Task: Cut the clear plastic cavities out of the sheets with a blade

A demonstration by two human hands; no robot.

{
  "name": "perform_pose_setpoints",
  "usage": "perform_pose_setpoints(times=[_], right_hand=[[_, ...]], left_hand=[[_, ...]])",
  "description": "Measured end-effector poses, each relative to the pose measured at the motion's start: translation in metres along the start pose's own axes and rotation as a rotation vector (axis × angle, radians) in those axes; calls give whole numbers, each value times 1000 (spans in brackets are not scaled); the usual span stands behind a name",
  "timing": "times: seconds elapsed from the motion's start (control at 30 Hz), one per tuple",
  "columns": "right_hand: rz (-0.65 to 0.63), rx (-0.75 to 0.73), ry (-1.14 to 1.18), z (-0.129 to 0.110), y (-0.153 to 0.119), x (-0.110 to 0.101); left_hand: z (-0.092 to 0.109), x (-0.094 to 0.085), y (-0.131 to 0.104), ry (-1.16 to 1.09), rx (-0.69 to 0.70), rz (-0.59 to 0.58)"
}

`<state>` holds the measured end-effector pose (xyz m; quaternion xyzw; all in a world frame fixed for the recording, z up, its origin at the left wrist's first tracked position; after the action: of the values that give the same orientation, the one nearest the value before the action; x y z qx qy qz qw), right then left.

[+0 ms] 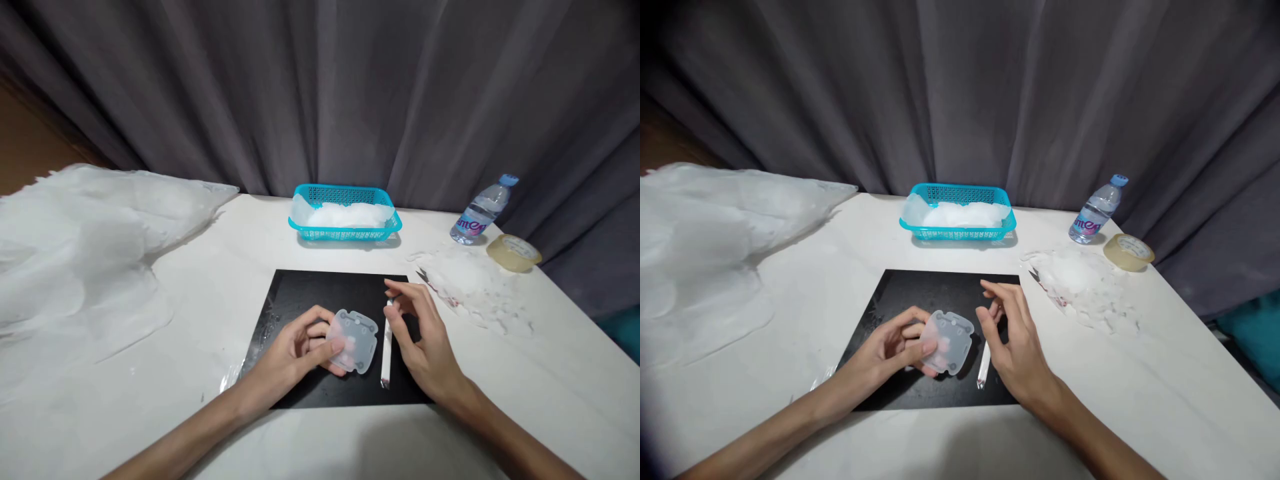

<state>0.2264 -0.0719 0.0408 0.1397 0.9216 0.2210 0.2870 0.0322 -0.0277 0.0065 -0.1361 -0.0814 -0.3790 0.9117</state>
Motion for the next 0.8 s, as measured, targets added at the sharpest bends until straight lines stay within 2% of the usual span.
perform_pose_setpoints(times=[0.13, 0.2, 0.27, 0.3, 0.37, 0.43, 0.47, 0.57, 0.67, 0.8], right_hand=[[2, 14, -62, 9, 1, 5], [-15, -9, -88, 9, -1, 9], [-26, -27, -98, 8, -3, 13], [-30, -33, -98, 8, -3, 15], [-37, -34, -106, 10, -2, 17], [-49, -34, -127, 13, 0, 18], [-60, -34, -140, 15, 1, 19], [-99, -35, -172, 20, 3, 21], [-110, -43, -195, 23, 4, 22], [-131, -84, -211, 22, 2, 27]], left_hand=[[6, -15, 0, -16, -21, 111], [26, -36, 11, 24, 65, 243], [62, -63, 30, 139, 213, 395], [84, -74, 43, 256, 289, 428], [129, -88, 71, 647, 446, 431], [155, -95, 96, 1159, 467, 418], [162, -102, 104, 1225, 457, 445], [161, -115, 103, 1298, 436, 490], [147, -129, 79, 1314, 448, 545], [145, -166, 48, 1262, 449, 669]])
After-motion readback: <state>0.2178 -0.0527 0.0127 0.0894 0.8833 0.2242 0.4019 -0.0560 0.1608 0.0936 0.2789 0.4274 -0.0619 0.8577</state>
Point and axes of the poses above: each hand's wrist, its own y-axis towards the middle knuckle, its own x-axis out of the palm, z = x × y, the point moved 6 cm from there along y, towards the middle knuckle, and after that the axes turned 1 degree about x, right-handed, at the moved point
